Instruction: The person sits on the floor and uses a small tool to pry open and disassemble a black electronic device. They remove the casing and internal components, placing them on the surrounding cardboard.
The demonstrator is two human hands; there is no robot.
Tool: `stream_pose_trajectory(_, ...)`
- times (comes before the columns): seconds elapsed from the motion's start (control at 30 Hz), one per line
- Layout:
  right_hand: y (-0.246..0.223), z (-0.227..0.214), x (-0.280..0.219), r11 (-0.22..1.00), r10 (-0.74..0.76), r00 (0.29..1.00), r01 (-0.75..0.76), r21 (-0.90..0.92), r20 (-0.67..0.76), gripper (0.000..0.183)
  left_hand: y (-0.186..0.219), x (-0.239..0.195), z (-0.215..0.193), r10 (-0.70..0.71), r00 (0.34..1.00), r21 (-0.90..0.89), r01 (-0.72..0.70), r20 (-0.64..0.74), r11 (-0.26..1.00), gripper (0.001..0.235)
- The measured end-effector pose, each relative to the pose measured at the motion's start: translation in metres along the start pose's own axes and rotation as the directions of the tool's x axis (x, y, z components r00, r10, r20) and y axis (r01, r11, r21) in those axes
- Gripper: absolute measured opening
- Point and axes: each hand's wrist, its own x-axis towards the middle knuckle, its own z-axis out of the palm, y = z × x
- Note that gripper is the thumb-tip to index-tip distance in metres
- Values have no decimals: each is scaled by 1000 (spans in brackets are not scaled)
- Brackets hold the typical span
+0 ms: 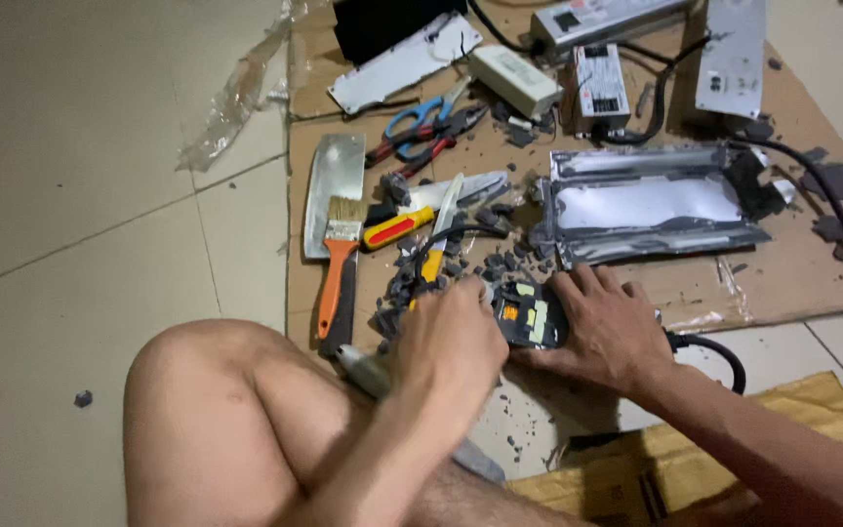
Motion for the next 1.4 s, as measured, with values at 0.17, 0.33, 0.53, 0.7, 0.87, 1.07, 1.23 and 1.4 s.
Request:
stream_pose_trajectory(0.17, 2, 10, 2, 999, 3, 1000, -3, -36, -8, 101, 24, 3, -26, -44, 982, 248, -2, 181, 969, 16)
stream_pose_trajectory(0.33, 3, 10, 2, 1000, 3, 1000, -2, -23, 7, 103, 37, 40, -5, -43, 988, 412, -23, 150, 911, 32)
stream_pose_trajectory(0.53, 10, 10, 6, 999, -35, 998, 33, 43, 47, 103, 47, 25, 6, -86, 981, 325, 25, 175, 945, 22)
stream_pose_trajectory(0.7, 4, 8, 2, 1000, -21, 1000, 21, -9, 12, 91, -3, 17, 35, -64, 998, 70, 65, -19, 995, 23)
stream_pose_trajectory(0.87, 8, 12, 6, 999, -44, 999, 44, -3, -13, 93, -19, 25, 53, 89, 982, 156, -63, -167, 986, 20)
stream_pose_trajectory(1.07, 8, 7, 6, 999, -45, 997, 44, 10, 63, 95, -45, 21, 72, 207, 963, 273, -154, -175, 950, 42)
stream_pose_trajectory(1.23, 4, 4, 7, 999, -47, 999, 47, 7, -10, 89, -56, 21, 76, 253, 928, 286, -172, -274, 943, 15)
stream_pose_trajectory(1.4, 11, 8, 9, 996, -83, 996, 82, 27, 37, 106, -49, 15, 59, 221, 945, 121, -197, -242, 973, 19)
